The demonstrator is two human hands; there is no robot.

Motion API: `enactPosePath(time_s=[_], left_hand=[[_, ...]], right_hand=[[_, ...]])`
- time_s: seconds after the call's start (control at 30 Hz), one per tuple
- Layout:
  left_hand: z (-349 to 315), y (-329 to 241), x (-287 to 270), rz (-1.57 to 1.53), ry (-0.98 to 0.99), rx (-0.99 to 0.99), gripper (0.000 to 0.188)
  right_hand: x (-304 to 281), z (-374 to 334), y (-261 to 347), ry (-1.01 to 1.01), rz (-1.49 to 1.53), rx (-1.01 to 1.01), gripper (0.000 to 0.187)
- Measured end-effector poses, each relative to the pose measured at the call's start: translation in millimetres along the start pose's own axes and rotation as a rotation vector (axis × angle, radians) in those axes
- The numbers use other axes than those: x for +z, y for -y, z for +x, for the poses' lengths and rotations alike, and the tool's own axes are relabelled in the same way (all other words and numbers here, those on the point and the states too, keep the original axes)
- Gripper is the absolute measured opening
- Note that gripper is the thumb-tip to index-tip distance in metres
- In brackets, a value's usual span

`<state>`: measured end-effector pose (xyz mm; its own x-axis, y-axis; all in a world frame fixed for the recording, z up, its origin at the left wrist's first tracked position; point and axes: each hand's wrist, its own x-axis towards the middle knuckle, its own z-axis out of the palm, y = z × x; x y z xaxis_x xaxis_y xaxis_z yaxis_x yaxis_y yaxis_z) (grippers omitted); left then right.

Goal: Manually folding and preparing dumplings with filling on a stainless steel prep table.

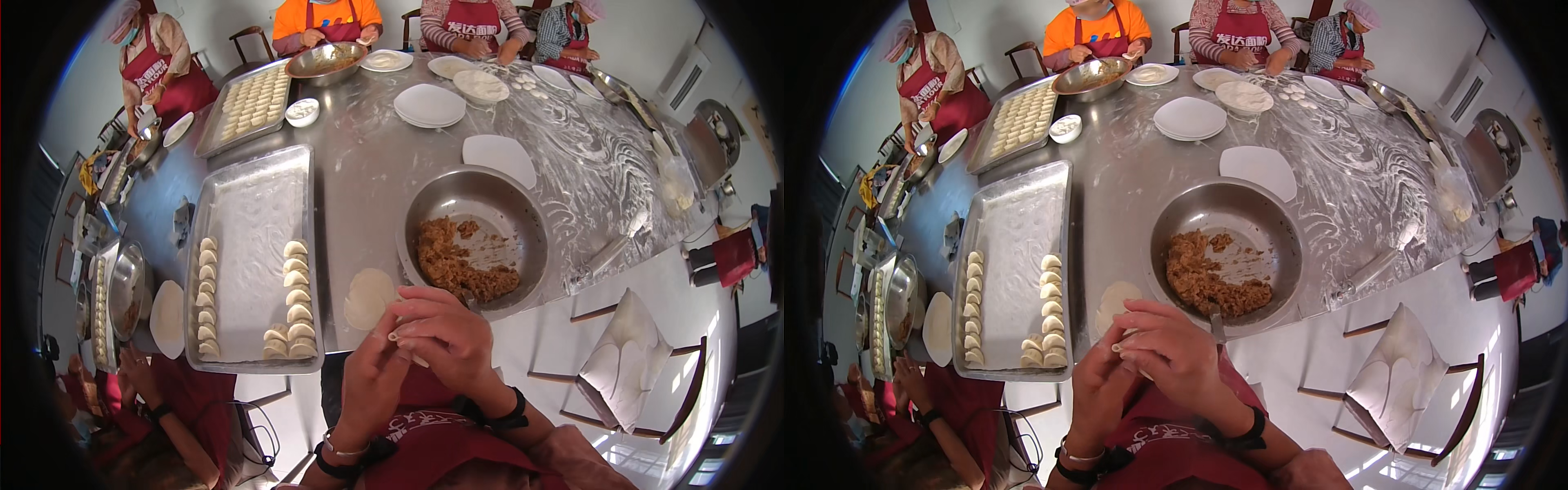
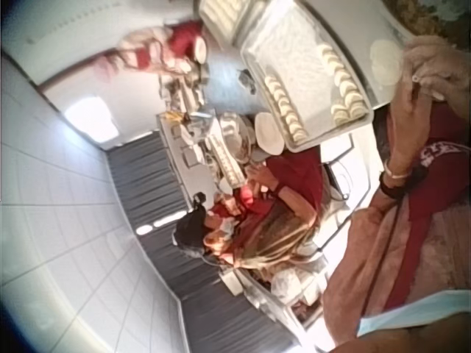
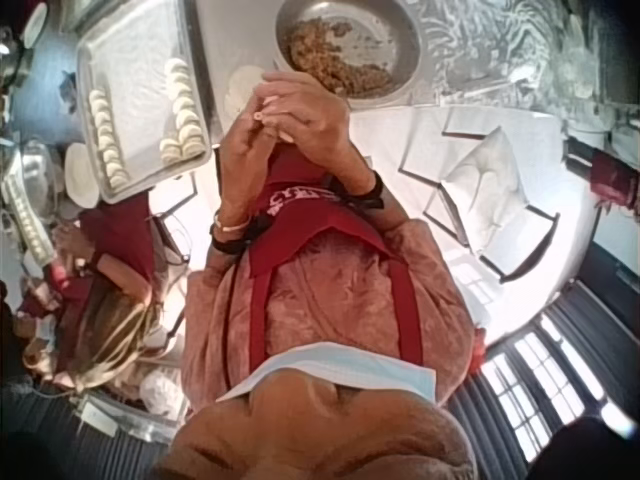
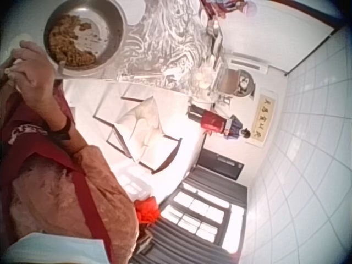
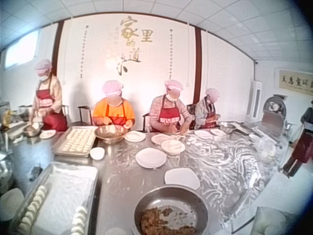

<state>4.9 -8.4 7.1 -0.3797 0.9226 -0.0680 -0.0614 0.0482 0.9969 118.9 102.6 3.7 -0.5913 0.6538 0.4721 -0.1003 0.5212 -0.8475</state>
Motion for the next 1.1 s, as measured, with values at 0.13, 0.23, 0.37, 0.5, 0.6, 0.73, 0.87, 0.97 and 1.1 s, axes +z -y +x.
enactPosePath(time_s=[0.13,0.23,0.37,0.5,0.6,0.73,0.87,0.97,1.1], left_hand=[[5,2,-6,0.028,0.054,-0.004,0.056],[3,-1,-9,-0.236,0.14,-0.063,0.052],[-1,-1,-8,-0.223,0.167,-0.08,0.048],[-1,-11,-9,-0.197,0.15,-0.113,0.048],[-5,-2,-6,-0.214,0.069,-0.041,0.05],[-5,-4,-6,-0.285,0.057,-0.05,0.05],[-7,-3,-7,-0.329,0.038,-0.047,0.046],[-7,-11,-1,-0.337,-0.02,-0.018,0.042],[-5,-11,-3,-0.299,-0.04,-0.041,0.037]], right_hand=[[-6,4,4,0.082,-0.056,-0.055,0.019],[-7,10,10,0.155,0.004,0.004,0.022],[-8,10,9,0.226,0.173,0.05,0.021],[-8,5,5,0.208,0.203,0.058,0.02],[-2,2,2,0.18,0.241,0.017,0.018],[1,3,3,0.142,0.202,-0.059,0.02],[10,2,15,0.004,0.252,0.061,0.023],[5,2,12,0.098,0.202,0.022,0.026],[7,-2,-5,0.14,0.15,-0.1,0.029]])
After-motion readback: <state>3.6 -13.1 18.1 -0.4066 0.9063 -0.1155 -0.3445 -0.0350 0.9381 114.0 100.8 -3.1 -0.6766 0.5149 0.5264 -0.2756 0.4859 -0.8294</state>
